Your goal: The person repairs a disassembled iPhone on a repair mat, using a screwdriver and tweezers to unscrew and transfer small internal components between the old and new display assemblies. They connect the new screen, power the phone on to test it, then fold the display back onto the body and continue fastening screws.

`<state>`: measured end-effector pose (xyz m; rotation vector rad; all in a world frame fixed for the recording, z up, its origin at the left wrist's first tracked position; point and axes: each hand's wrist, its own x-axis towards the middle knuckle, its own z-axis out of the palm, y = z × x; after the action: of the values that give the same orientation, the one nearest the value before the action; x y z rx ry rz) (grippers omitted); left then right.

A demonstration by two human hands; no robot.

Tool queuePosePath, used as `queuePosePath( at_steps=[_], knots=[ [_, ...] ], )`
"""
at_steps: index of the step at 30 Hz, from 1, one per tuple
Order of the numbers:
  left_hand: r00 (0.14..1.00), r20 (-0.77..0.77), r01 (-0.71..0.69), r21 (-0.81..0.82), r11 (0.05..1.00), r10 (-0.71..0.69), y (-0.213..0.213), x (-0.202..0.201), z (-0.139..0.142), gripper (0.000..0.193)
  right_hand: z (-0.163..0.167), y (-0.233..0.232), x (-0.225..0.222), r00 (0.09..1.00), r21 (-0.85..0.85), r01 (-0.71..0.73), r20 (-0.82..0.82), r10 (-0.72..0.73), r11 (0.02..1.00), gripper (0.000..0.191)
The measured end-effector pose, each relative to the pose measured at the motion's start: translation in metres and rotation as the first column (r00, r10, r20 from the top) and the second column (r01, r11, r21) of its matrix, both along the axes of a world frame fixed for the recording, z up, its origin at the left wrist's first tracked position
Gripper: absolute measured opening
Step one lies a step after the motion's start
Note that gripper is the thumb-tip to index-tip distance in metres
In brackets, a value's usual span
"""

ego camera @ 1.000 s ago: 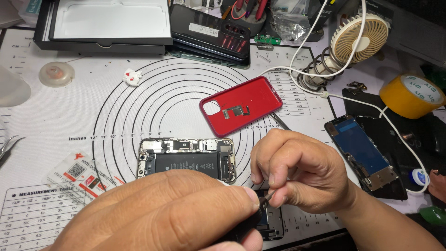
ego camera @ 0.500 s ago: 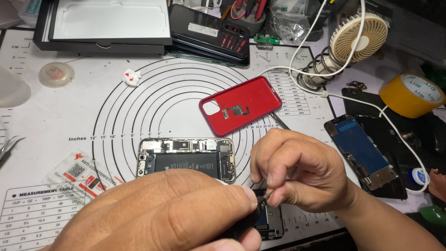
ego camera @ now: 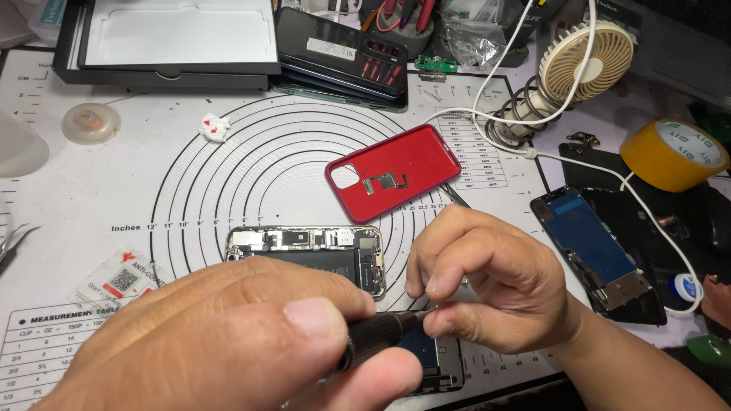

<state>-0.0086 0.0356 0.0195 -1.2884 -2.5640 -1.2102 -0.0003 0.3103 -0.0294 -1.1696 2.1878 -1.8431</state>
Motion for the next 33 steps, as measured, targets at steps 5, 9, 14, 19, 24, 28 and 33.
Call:
queuePosePath(
  at_steps=[5, 9, 14, 19, 24, 28, 33],
  knots=[
    [0.997, 0.022, -0.075, 0.105, 0.992, 0.073, -0.006, 0.010, -0.014, 0.033, -0.001, 0.000, 0.000, 1.000, -0.005, -0.011, 0.023, 0.011, 1.000, 0.020],
    [0.980, -0.026, -0.182, 0.281, 0.942, 0.197, -0.007, 0.024, -0.018, 0.034, 0.000, 0.000, -0.001, 1.000, 0.006, -0.024, -0.006, 0.024, 1.000, 0.017],
    [0.983, -0.013, -0.171, 0.267, 0.948, 0.181, -0.005, 0.021, -0.014, 0.035, 0.000, 0.000, -0.002, 0.999, 0.010, -0.035, -0.021, 0.035, 0.999, 0.016],
    [0.987, -0.015, -0.150, 0.263, 0.953, 0.160, -0.004, 0.018, -0.011, 0.036, 0.001, 0.001, -0.003, 0.998, 0.043, -0.052, -0.023, 0.053, 0.998, 0.015],
    [0.985, -0.041, -0.151, 0.277, 0.949, 0.169, -0.005, 0.019, -0.011, 0.034, 0.001, 0.001, -0.001, 0.998, 0.058, -0.065, 0.002, 0.065, 0.996, 0.013],
    [0.978, -0.057, -0.177, 0.278, 0.944, 0.200, -0.004, 0.022, -0.012, 0.033, 0.001, 0.002, -0.001, 0.998, 0.058, -0.061, -0.003, 0.061, 0.996, 0.014],
    [0.989, -0.077, -0.096, 0.276, 0.956, 0.122, -0.005, 0.015, -0.008, 0.033, 0.000, 0.001, -0.001, 0.998, 0.034, -0.060, 0.009, 0.060, 0.998, 0.014]
  ],
)
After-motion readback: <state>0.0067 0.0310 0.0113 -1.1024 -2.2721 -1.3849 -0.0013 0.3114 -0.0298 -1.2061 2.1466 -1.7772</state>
